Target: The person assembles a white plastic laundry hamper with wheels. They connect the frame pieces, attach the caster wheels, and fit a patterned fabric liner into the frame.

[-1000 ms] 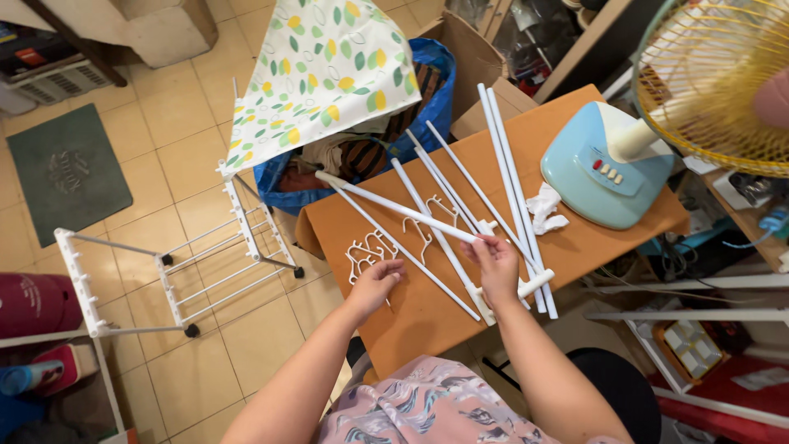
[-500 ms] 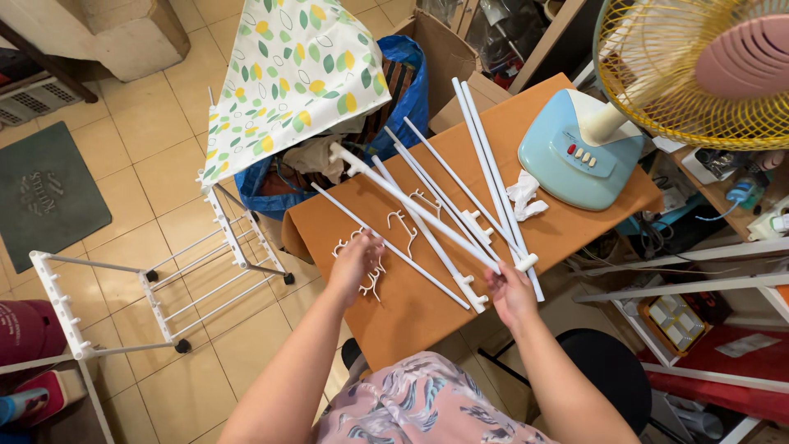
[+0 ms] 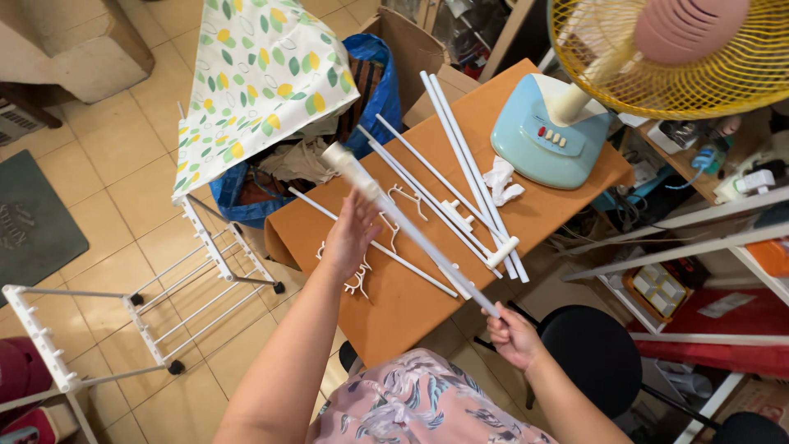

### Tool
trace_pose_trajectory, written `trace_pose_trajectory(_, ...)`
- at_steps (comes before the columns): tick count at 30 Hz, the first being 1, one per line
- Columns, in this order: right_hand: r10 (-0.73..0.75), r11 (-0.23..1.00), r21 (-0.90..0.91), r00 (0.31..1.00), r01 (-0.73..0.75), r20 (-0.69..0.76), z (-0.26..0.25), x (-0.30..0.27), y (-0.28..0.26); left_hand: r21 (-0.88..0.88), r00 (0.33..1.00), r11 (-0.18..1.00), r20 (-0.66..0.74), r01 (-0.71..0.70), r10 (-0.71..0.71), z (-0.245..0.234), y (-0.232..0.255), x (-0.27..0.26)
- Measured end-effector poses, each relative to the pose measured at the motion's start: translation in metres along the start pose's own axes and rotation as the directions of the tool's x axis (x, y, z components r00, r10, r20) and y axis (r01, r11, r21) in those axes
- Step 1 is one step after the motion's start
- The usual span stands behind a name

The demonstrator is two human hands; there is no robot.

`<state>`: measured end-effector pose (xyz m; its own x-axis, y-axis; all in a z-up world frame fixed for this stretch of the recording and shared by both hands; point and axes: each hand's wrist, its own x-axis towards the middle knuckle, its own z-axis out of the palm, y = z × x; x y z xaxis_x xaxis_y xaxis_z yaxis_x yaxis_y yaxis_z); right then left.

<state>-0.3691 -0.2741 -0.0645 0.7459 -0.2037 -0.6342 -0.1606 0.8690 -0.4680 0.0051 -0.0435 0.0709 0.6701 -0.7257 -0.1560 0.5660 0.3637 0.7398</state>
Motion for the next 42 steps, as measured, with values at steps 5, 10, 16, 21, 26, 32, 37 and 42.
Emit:
trace_pose_trajectory(5, 0.15, 0.972, -0.189, 0.987, -0.137, 0.057, 0.012, -0.011, 0.018, -0.138, 0.99, 0.984, 0.059, -0.116, 0.125, 0.039, 0.013, -0.003)
trace_pose_trajectory(10, 0.026, 0.733, -0.678, 0.997, -0.065, -0.067, 0.073, -0.011, 0.019, -0.026, 0.992, 0.992, 0.038, -0.123, 0.124, 0.062, 0.017, -0.009)
trace_pose_trajectory(16, -0.242, 0.575, -0.714, 0.916, 0.401, 0.32, 0.159, 0.005, 0.002, 0.11, 0.992, 0.986, 0.017, -0.125, 0.124, 0.079, 0.026, -0.019)
trace_pose_trajectory(21, -0.292, 0.537, -0.76, 0.926, 0.366, 0.24, 0.201, 0.023, 0.01, 0.002, 0.991, 0.991, -0.03, -0.133, 0.133, 0.071, 0.036, -0.022)
trace_pose_trajectory(26, -0.264, 0.567, -0.684, 0.888, 0.458, 0.376, 0.209, 0.033, 0.031, 0.042, 0.996, 0.995, -0.014, -0.091, 0.092, 0.048, 0.028, -0.037)
trace_pose_trajectory(32, -0.584, -0.01, -0.948, 0.768, 0.317, 0.263, 0.171, 0.079, -0.006, 0.131, 0.95, 0.991, -0.307, -0.013, 0.053, 0.014, 0.019, -0.048)
trace_pose_trajectory(37, -0.749, -0.278, -0.958, 0.608, 0.07, 0.262, 0.118, 0.116, -0.068, 0.105, 0.94, 0.994, -0.338, -0.005, 0.041, -0.002, 0.013, -0.047)
trace_pose_trajectory(42, -0.716, -0.326, -0.928, 0.689, -0.181, 0.117, 0.116, 0.127, -0.089, 0.068, 0.936, 0.998, -0.351, -0.01, 0.034, -0.008, 0.007, -0.043)
